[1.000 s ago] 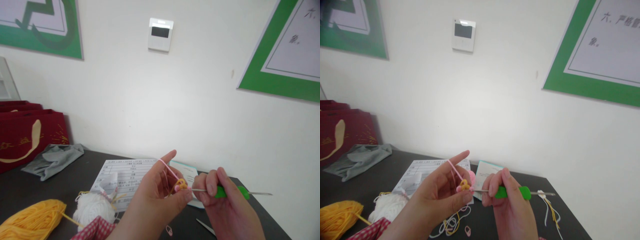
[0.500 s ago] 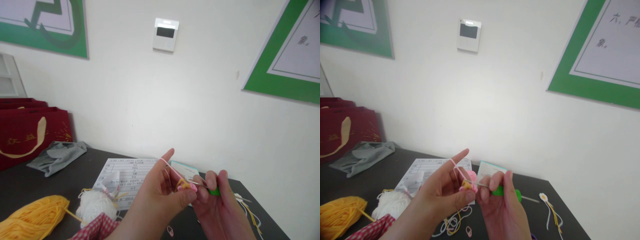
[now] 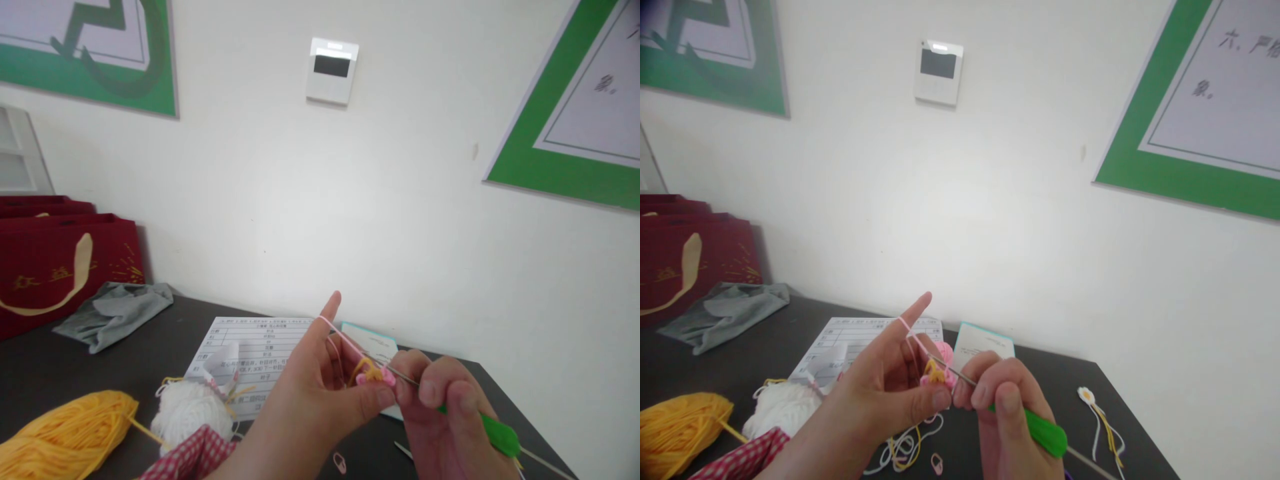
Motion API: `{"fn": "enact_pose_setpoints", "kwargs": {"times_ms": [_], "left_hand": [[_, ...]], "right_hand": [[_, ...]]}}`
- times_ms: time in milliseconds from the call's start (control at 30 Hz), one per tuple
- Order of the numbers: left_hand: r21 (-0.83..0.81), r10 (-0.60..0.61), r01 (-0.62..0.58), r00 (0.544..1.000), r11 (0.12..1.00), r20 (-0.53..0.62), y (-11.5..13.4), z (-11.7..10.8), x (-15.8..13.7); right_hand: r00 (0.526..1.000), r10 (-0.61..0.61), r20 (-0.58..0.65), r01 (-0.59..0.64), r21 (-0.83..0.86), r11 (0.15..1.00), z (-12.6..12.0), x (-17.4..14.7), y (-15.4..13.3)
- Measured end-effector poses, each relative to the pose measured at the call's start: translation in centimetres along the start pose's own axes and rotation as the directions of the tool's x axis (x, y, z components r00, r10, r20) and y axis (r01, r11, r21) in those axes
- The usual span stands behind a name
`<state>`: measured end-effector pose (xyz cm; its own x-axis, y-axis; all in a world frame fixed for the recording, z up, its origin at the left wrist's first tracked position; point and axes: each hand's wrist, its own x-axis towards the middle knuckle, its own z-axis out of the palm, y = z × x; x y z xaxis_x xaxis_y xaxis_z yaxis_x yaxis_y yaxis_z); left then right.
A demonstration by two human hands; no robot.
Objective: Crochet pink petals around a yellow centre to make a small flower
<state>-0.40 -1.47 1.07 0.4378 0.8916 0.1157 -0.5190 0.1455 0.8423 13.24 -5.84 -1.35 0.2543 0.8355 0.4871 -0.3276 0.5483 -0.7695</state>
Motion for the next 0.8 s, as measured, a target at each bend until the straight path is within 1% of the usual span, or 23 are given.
{"fn": "enact_pose_setpoints", "kwargs": {"times_ms": [67, 133, 200, 267, 333, 400, 467, 567, 700, 800], "left_hand": [[-0.006, 0.031, -0.031, 0.999, 1.0, 0.02, -0.4, -0.2, 0.0], [-0.004, 0.029, -0.029, 0.998, 1.0, 0.059, -0.5, -0.4, -0.1], [0.004, 0.01, -0.011, 0.994, 1.0, 0.105, -0.3, -0.6, -0.2], [0.012, -0.001, 0.0, 0.992, 1.0, 0.124, -0.1, -0.8, -0.3], [0.02, -0.005, 0.003, 0.994, 1.0, 0.11, 0.0, -0.9, -0.3], [0.023, -0.01, 0.008, 0.995, 1.0, 0.096, 0.1, -0.9, -0.2], [0.024, -0.014, 0.013, 0.997, 1.0, 0.078, 0.3, -0.7, -0.2], [0.015, -0.006, 0.005, 0.998, 1.0, 0.066, 0.6, -0.4, -0.3], [0.004, -0.013, 0.013, 1.0, 1.0, 0.017, 1.1, 0.2, -0.7], [0.013, -0.034, 0.034, 0.999, 0.999, -0.016, 1.1, 0.4, -0.9]], "right_hand": [[0.996, -0.09, 0.006, 0.09, -0.094, 0.992, -0.1, -0.1, 0.0], [0.988, -0.152, 0.026, 0.154, -0.165, 0.974, -0.4, -0.2, 0.1], [0.98, -0.185, 0.075, 0.196, -0.198, 0.96, -0.6, -0.1, 0.2], [0.974, -0.191, 0.124, 0.211, -0.182, 0.96, -0.7, 0.0, 0.1], [0.978, -0.162, 0.131, 0.18, -0.131, 0.975, -0.6, 0.1, -0.2], [0.987, -0.1, 0.122, 0.111, -0.084, 0.99, -0.5, 0.2, -0.5], [0.994, -0.034, 0.1, 0.04, -0.06, 0.997, -0.5, 0.2, -0.9], [0.998, 0.025, 0.064, -0.022, -0.043, 0.999, -0.6, 0.3, -1.4], [0.999, 0.043, 0.023, -0.042, -0.058, 0.997, -0.7, 0.5, -1.9], [1.0, 0.009, 0.011, -0.008, -0.099, 0.995, -0.9, 0.4, -2.3]]}}
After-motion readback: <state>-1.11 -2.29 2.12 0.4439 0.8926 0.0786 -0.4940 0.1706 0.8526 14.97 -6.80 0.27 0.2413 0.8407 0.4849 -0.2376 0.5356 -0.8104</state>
